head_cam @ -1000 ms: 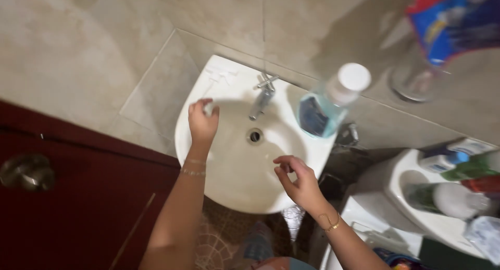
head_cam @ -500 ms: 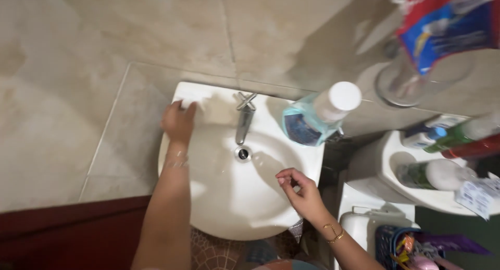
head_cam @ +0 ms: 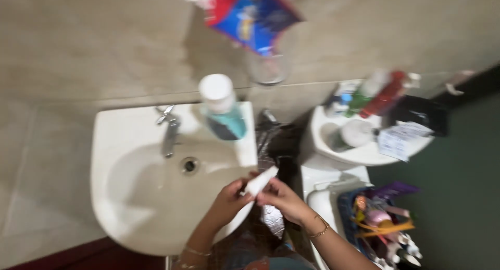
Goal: Organizing toiletries and testing the bidet sprayer in the bathroom.
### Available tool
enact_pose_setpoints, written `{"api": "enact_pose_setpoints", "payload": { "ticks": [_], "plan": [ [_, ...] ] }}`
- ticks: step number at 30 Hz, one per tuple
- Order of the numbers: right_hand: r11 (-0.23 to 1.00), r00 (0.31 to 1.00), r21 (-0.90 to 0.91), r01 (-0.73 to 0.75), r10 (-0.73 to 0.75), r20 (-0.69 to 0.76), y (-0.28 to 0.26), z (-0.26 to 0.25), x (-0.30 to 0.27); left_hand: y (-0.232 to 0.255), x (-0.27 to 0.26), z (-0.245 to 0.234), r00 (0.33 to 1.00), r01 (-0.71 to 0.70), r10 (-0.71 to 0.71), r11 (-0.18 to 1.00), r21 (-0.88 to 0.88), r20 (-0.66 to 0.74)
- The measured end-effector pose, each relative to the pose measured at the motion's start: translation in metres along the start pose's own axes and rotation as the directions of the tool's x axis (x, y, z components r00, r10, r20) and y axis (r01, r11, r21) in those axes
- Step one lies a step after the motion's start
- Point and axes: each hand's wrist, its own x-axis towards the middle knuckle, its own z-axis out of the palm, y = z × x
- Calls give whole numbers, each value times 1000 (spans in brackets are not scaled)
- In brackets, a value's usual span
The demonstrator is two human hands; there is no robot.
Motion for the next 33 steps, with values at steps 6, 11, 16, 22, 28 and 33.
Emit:
{"api": "enact_pose_setpoints", "payload": {
  "ticks": [6,11,16,22,28,33],
  "plan": [
    [972,878,-114,206,-235,-416,-54,-58,-76,49,68,124,966,-259,259,960,104,12],
    [888,584,-419,189,-445,-679,-87,-128,-109,117,105,215,825,-541,558,738,403,86],
    [669,411,-557,492,-742,-529,-211,-149,-140,176,135,247,587,-747,800,477,463,122],
    [670,366,-440,598,-717,-593,-257,-174,-150,155,175,215,776,-594,615,637,491,140],
    [721,341,-389,573,-642,-687,-258,-174,-133,163,211,219,803,-589,539,650,481,254],
    [713,250,-403,573,-621,-743,-262,-195,-152,156,227,212,720,-692,557,611,383,413]
  ]
}}
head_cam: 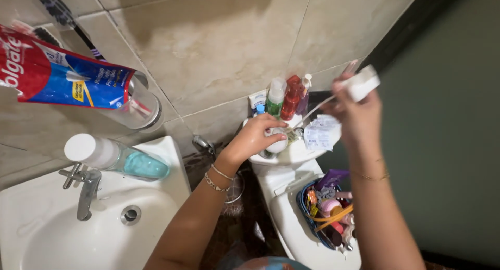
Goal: Organizing toiletries and testing the bidet sprayer in the bathroom.
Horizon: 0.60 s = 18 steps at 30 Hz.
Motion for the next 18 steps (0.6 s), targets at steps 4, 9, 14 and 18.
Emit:
{"api": "enact_pose_setpoints", "payload": {
  "ticks": [4,9,14,18],
  "plan": [
    [1000,999,-5,-19,19,-26,-21,6,3,0,3,5,988,-102,111,991,-90,109],
    [999,998,21,-24,25,-49,-16,16,7,-12,9,11,993,-4,18,994,-112,119],
    [1000,997,-15,-11,10,-73,-3,16,17,-19,11,9,995,95,-93,995,-30,43],
    [998,994,-8,-57,56,-99,-2,14,21,-10,13,6,988,156,-156,987,-28,6]
  ]
}}
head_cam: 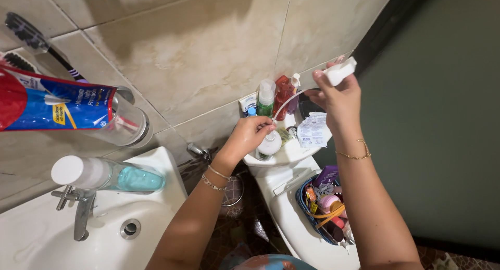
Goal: Organizing toiletries and testing the bidet sprayer in the bathroom.
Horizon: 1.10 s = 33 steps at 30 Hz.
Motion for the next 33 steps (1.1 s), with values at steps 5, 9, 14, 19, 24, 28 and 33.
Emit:
{"api": "enact_pose_setpoints", "payload": {
  "ticks": [5,9,14,19,24,28,33],
  "plan": [
    [998,998,32,56,-56,12,-10,-3,7,12,-1,-8,999,10,-13,999,-48,-45],
    [1000,1000,9,25,-25,14,-10,-1,10,20,-2,-10,999,33,-33,999,0,25],
    [1000,999,20,17,-17,41,18,-6,19,-4,0,-1,997,52,-54,998,21,64],
    [948,929,-224,224,-138,344,88,-25,19,-44,-7,13,997,-26,10,978,206,74],
    [970,875,-189,154,-45,481,114,-10,-21,-78,-34,29,999,-9,3,987,157,36],
    [927,850,-374,24,178,495,122,0,-38,-60,-42,34,989,91,-87,996,24,-116],
    [913,852,-375,160,64,520,144,-1,-44,-59,-50,37,980,10,-12,1000,-8,-198]
  ]
}}
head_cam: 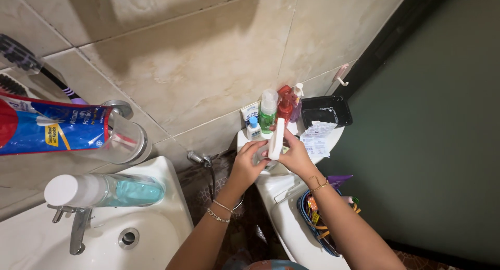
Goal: Organizing toiletries and testing the bidet sprayer in the bathroom.
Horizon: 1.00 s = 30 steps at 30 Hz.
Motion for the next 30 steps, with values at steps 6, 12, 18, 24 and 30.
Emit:
{"api": "enact_pose_setpoints", "payload": {
  "ticks": [6,12,18,24,30],
  "plan": [
    [993,998,-112,-48,42,-56,-7,5,-2,24,6,-4,995,-100,101,993,-62,11],
    [973,988,-200,115,-92,121,2,-3,-8,5,9,6,991,-125,127,991,45,-34],
    [995,995,-68,73,-68,73,14,7,-23,-10,9,6,986,-155,158,986,63,-43],
    [950,981,-254,181,-193,-22,41,25,-27,-32,21,2,980,-192,190,981,32,59],
    [962,986,-264,75,-111,-124,36,35,-24,-29,31,-6,934,-331,321,943,39,155]
  ]
}}
